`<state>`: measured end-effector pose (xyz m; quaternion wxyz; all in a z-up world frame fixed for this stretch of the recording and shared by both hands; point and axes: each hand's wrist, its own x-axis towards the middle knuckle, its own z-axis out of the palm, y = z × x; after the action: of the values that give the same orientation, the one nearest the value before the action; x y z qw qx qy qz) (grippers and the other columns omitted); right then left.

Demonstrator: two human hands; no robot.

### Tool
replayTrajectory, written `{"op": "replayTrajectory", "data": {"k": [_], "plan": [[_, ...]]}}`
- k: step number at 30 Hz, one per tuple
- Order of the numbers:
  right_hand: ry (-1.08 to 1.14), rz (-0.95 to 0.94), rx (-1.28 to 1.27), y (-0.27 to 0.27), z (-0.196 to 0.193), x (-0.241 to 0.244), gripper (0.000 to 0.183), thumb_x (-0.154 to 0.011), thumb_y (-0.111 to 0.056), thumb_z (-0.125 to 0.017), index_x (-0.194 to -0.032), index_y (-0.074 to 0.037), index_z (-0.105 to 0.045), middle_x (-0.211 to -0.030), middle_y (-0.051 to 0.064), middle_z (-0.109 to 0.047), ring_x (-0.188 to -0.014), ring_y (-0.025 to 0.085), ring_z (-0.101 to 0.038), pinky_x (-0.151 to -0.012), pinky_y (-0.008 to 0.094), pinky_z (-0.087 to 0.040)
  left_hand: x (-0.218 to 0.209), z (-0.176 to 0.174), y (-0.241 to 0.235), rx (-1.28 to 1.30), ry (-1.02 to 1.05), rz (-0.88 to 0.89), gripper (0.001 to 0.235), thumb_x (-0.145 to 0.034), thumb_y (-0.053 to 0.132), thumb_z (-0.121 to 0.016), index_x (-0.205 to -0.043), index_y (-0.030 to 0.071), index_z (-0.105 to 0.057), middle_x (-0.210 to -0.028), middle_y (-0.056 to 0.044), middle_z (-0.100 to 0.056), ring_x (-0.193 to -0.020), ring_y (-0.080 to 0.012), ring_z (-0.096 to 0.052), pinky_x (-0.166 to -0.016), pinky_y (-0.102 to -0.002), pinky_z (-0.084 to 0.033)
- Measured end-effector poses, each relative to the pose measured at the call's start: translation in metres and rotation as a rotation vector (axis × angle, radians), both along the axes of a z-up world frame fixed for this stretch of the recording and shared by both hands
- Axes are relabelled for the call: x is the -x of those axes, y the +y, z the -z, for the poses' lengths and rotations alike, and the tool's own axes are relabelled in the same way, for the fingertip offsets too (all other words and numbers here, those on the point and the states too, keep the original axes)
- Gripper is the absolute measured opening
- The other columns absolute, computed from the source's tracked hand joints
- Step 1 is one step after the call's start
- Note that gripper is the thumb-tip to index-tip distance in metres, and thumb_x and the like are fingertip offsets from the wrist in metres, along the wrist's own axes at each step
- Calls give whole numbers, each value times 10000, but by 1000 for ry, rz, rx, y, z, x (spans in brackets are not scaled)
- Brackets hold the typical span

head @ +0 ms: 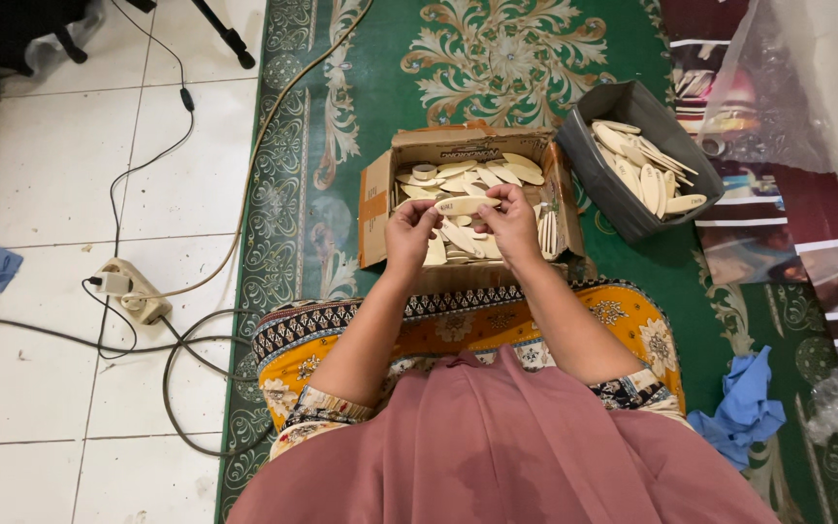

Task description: The person sits on a rug and sorts small wooden tags from a cardboard box into a plastic bin. They pick up tags one by one, briefly inspect them, and place them into the bin. The process is repetitive and continues throughout the clip.

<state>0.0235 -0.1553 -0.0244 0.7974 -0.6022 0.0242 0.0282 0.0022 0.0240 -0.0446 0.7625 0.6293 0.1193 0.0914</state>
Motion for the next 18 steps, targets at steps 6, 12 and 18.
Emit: {"op": "replayTrajectory", "data": {"k": [6,12,18], "plan": [[-16,-16,10,-1,-13,4,275,-965,39,-641,-1201,-54,-533,-1068,108,-602,-830,180,-731,-606,222,-662,2,-6,-3,12,-39,-9,131,-941,29,-677,-1061,8,-724,-802,-137,-738,-684,-147,-710,-529,-193,-551],[-3,-50,66,-18,3,-5,276,-947,27,-680,-1203,-45,-607,-1058,89,-637,-825,152,-729,-620,213,-656,0,0,-16,-8,-36,-14,123,-941,26,-680,-1053,23,-729,-800,-123,-737,-687,-138,-706,-534,-188,-553],[80,-85,111,-53,26,-13,284,-897,35,-733,-1154,-34,-633,-994,79,-634,-782,172,-724,-583,252,-654,-7,13,-35,-26,43,50,132,-926,41,-687,-1046,57,-740,-794,-113,-736,-689,-127,-699,-534,-188,-546]]}}
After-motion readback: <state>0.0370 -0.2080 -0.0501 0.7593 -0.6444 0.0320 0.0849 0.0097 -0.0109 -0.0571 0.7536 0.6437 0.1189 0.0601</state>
